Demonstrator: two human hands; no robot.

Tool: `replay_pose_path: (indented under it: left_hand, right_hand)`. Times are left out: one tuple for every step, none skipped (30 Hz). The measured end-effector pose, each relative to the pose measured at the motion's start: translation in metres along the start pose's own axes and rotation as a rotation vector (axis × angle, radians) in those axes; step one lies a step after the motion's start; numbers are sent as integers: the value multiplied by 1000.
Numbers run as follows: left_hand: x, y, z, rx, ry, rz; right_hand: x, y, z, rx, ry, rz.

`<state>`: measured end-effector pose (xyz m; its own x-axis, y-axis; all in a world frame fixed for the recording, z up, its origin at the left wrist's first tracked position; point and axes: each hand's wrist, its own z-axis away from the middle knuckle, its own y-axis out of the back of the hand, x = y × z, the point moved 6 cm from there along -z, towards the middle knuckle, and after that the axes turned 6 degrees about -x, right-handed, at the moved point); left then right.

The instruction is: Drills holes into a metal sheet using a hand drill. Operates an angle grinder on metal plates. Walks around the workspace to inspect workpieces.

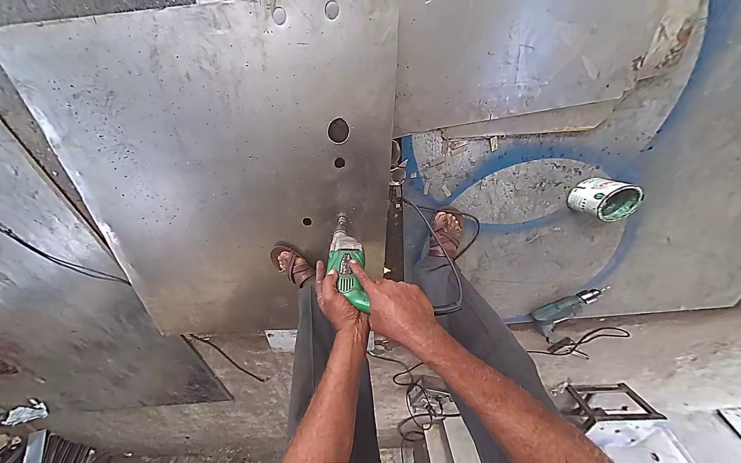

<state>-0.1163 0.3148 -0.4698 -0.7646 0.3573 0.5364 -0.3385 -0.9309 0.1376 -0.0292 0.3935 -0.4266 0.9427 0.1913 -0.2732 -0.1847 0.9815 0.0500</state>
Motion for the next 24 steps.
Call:
replay_pose_path:
  left_hand:
    - [0, 1, 1, 3, 0, -5]
    - [1, 0, 0, 4, -2, -5]
    - [1, -1, 0, 3, -2, -1]
    - [1, 0, 0, -4, 1, 2]
    - [1, -2, 0, -8, 1, 8]
    - [2, -1, 0, -9, 0, 9]
    - [2, 0, 1, -8, -1, 6]
    - [3, -1, 0, -11, -3, 9]
    - [2, -2, 0, -11, -7, 15]
    - [2, -2, 1, -8, -9, 15]
    - [3, -1, 1, -5, -9, 15]
    - [3, -2, 0, -3, -10, 17]
    - [2, -2, 0, 1, -8, 13]
    - [2, 0, 0, 3, -6, 8]
    - [2, 0, 0, 0, -4, 8]
    - [2, -1, 0, -6, -5, 8]
    - [1, -1, 0, -12, -6, 4]
    - [1, -2, 0, -17, -9, 2]
    - [1, -2, 0, -21, -16, 4]
    - [1, -2, 1, -23, -18, 3]
    - [0, -1, 1, -19, -17, 5]
    - [-1, -1, 1, -18, -16, 11]
    - [-1, 0, 1, -16, -14, 17]
    - [-2, 0, 1, -17, -12, 21]
  right_hand:
    - [0, -1, 0, -2, 3, 1]
    - [0, 0, -1, 3, 5, 0]
    - [0, 1, 0, 6, 4, -6]
    - [0, 0, 0, 8, 3, -7]
    - [0, 1, 0, 11, 2, -6]
    - [-1, 0, 0, 9, 6, -4]
    - [-1, -1, 0, 9, 12, -4]
    - [-1, -1, -1, 20, 19, -2]
    - [0, -1, -2, 27, 26, -2]
    - [1, -3, -2, 25, 30, -4]
    - [0, -3, -2, 23, 31, -7]
    - [0, -2, -3, 20, 27, -7]
    - [0, -1, -2, 16, 22, -8]
    - [-1, -1, -1, 12, 18, -7]
    - [-2, -1, -1, 13, 15, -7]
    - [-1, -1, 0, 22, 14, -4]
    - [0, -1, 0, 34, 12, -1]
    - [0, -1, 0, 38, 12, -2]
    - [1, -1, 0, 40, 14, -1]
    - [1, -2, 0, 38, 16, -1]
    - [1, -3, 0, 35, 18, -6]
    - [2, -3, 0, 35, 19, -8]
    - [2, -3, 0, 35, 18, -7]
    - [3, -3, 1, 37, 19, -6]
